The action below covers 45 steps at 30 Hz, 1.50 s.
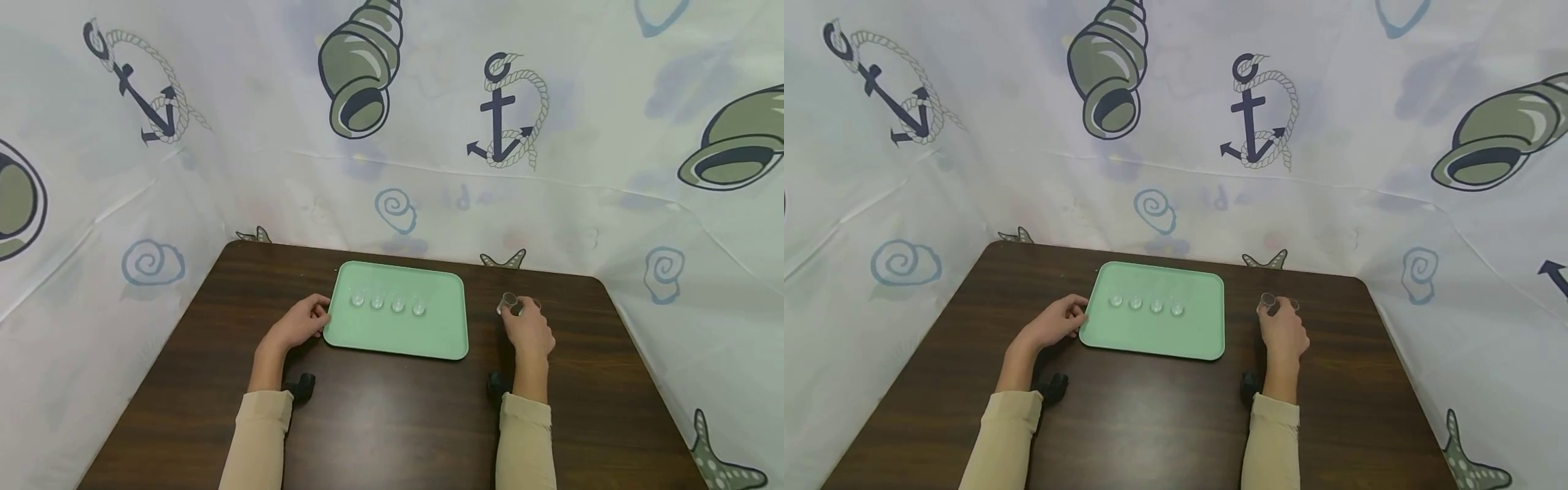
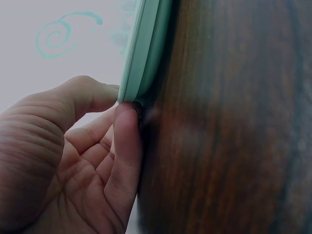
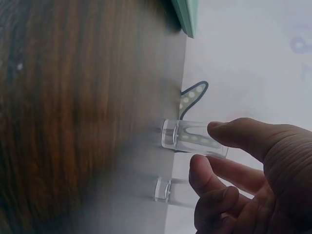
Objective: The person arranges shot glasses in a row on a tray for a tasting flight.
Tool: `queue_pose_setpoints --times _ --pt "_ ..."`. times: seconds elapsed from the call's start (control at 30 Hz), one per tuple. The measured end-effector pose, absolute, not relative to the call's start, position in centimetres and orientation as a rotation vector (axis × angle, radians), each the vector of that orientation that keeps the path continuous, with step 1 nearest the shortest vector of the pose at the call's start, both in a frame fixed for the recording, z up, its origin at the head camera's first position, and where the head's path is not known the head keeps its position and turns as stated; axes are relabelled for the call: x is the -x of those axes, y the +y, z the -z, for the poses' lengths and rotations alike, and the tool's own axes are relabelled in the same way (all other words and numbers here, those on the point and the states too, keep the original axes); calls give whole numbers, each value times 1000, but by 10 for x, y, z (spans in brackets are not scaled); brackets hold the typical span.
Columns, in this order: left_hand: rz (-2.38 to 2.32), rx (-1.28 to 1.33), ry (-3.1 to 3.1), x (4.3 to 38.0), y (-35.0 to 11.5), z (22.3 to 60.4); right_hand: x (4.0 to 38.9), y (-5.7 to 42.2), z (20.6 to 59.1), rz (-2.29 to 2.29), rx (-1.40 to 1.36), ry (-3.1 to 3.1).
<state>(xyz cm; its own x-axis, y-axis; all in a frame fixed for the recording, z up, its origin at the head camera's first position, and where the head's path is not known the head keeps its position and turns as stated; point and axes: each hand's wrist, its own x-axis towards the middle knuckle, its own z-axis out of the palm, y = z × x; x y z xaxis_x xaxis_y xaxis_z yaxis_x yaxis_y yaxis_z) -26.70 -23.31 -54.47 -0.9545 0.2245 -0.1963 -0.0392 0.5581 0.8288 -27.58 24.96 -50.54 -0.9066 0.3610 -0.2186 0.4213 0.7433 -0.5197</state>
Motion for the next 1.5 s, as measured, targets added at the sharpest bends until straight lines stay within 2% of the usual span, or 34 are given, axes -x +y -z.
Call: queue_pose_setpoints --times 0.7,1.5 --pt "-1358 -153 2518 265 -228 552 282 254 522 1115 -660 2839" --pt "-1356 -172 2524 269 -233 547 286 239 514 1327 -504 2806"
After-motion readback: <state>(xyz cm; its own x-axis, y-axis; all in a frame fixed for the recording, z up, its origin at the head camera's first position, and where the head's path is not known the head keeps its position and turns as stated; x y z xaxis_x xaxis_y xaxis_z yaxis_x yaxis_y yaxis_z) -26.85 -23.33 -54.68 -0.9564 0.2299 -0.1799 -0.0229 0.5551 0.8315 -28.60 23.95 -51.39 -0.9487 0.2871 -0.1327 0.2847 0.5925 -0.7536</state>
